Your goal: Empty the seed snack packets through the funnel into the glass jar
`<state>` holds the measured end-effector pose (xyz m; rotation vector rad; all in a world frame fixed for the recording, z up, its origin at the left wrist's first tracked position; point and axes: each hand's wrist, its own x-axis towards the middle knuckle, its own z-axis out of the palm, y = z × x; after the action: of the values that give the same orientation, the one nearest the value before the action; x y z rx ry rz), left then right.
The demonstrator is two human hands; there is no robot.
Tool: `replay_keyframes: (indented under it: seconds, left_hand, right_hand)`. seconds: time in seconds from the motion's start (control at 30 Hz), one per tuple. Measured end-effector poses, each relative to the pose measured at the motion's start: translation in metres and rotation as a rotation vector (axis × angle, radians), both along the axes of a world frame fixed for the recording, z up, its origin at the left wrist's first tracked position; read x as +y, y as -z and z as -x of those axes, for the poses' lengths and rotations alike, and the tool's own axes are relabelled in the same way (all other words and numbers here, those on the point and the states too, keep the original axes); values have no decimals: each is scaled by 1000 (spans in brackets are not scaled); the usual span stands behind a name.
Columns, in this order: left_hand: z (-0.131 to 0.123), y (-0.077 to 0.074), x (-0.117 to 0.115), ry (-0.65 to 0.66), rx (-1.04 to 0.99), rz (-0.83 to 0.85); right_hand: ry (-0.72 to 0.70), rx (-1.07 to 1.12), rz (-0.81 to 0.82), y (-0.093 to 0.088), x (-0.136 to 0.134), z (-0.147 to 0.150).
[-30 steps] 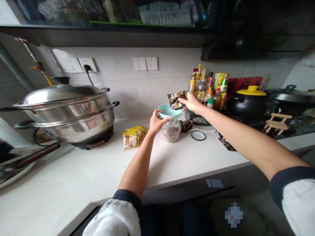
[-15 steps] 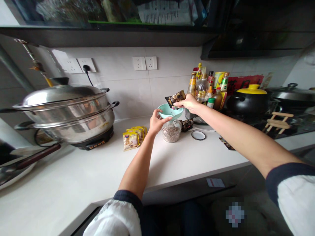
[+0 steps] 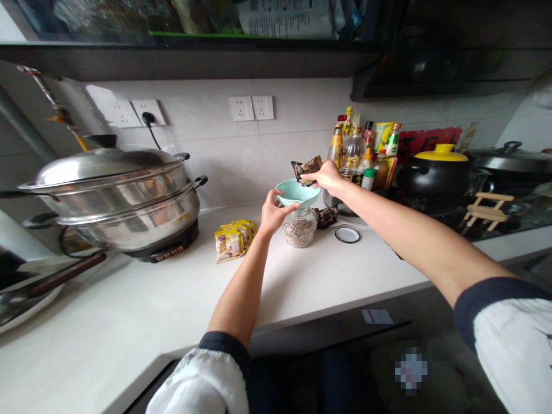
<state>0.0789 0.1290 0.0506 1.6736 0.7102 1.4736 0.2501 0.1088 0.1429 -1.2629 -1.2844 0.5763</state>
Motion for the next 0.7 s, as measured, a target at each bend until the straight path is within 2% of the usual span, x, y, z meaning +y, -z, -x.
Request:
replay_keyframes:
  seconds: [0.23,0.33,0.53,0.7]
  left_hand:
    - [0,0,0,9,-29,-11]
    - [0,0,1,20,-47,-13]
    - [0,-2,-1,50,-91,-6]
    - [0,-3,-2,38,-87,7]
  right_hand:
    - [174,-308,-75,1,5,-4]
    - [168,-360,-74,1,3,-2]
    - [24,-246,-17,3,6,1]
    - [-52,-82,-74,9,16,3]
